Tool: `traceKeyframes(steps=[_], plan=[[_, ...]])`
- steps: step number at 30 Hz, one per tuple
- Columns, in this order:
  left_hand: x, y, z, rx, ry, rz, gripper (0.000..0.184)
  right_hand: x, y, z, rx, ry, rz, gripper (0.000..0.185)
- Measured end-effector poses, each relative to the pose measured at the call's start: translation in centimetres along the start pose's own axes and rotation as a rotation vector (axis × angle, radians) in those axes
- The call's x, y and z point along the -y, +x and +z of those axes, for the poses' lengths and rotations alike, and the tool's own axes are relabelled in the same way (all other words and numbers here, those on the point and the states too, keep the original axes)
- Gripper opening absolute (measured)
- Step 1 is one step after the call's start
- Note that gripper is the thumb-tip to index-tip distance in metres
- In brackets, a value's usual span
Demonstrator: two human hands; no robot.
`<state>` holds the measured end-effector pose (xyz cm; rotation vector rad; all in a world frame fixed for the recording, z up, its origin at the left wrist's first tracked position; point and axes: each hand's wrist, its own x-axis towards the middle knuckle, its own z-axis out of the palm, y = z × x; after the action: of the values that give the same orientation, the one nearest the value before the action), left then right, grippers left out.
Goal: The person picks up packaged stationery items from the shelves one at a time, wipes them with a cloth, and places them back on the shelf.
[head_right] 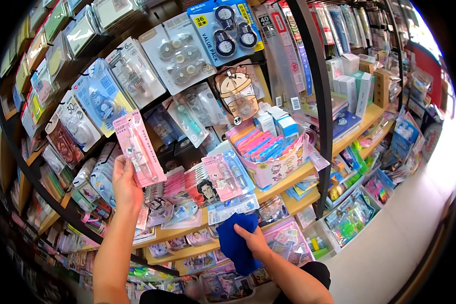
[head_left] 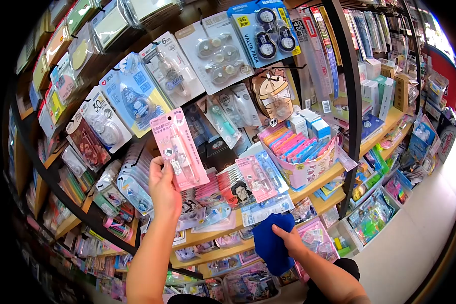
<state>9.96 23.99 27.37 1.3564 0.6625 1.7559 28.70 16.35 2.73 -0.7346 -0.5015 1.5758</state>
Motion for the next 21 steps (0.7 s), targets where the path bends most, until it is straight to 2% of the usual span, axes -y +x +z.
traceKeyframes(steps=[1, 4, 6, 7, 9, 10, 11, 13, 14, 16, 18, 21], plan=[[-0.6, -0.9, 1.1, -0.037, 0.049, 0.011, 0.006, 0.0, 0.0, 0.0, -0.001, 0.009, -0.018, 0.035], [1.0, -4.6, -1.1, 0.026, 0.207, -0.023, 0.008, 0.3, 0.3, 0.1, -0.009, 0.055, -0.046, 0.036], [3.6, -8.9, -3.0, -0.071, 0.557, -0.152, 0.009, 0.4, 0.3, 0.4, -0.027, 0.114, -0.036, 0.036], [4.7, -11.7, -3.1, -0.077, 0.458, -0.308, 0.010, 0.2, 0.0, 0.6, -0.036, 0.126, -0.014, 0.036], [8.1, -17.1, -4.5, 0.006, 0.669, -0.297, 0.011, -0.8, -0.8, 0.9, -0.051, 0.146, 0.029, 0.034], [8.6, -19.6, -3.8, 0.046, 0.580, -0.377, 0.014, -2.3, -1.4, 0.6, 0.030, -0.086, -0.037, 0.032], [11.0, -22.5, -4.6, -0.033, 0.541, -0.463, 0.015, -4.4, -2.4, -0.1, 0.111, -0.320, -0.100, 0.031], [11.4, -25.3, -3.2, -0.006, 0.740, -0.294, 0.023, -5.8, -3.5, 0.8, 0.198, -0.370, -0.078, 0.030], [11.5, -26.1, -3.0, -0.114, 0.451, -0.345, 0.029, -6.0, -4.3, 1.7, 0.202, -0.188, 0.009, 0.030], [11.8, -26.5, -2.9, -0.163, 0.271, -0.368, 0.041, -6.9, -5.4, 1.4, 0.225, -0.367, 0.058, 0.032], [11.6, -26.2, -2.9, -0.194, 0.161, -0.365, 0.051, -7.1, -6.6, 2.8, 0.338, -0.427, -0.227, 0.032], [11.4, -25.7, -3.5, -0.188, 0.122, -0.338, 0.062, -7.9, -6.4, 2.8, 0.340, -0.521, -0.224, 0.028]])
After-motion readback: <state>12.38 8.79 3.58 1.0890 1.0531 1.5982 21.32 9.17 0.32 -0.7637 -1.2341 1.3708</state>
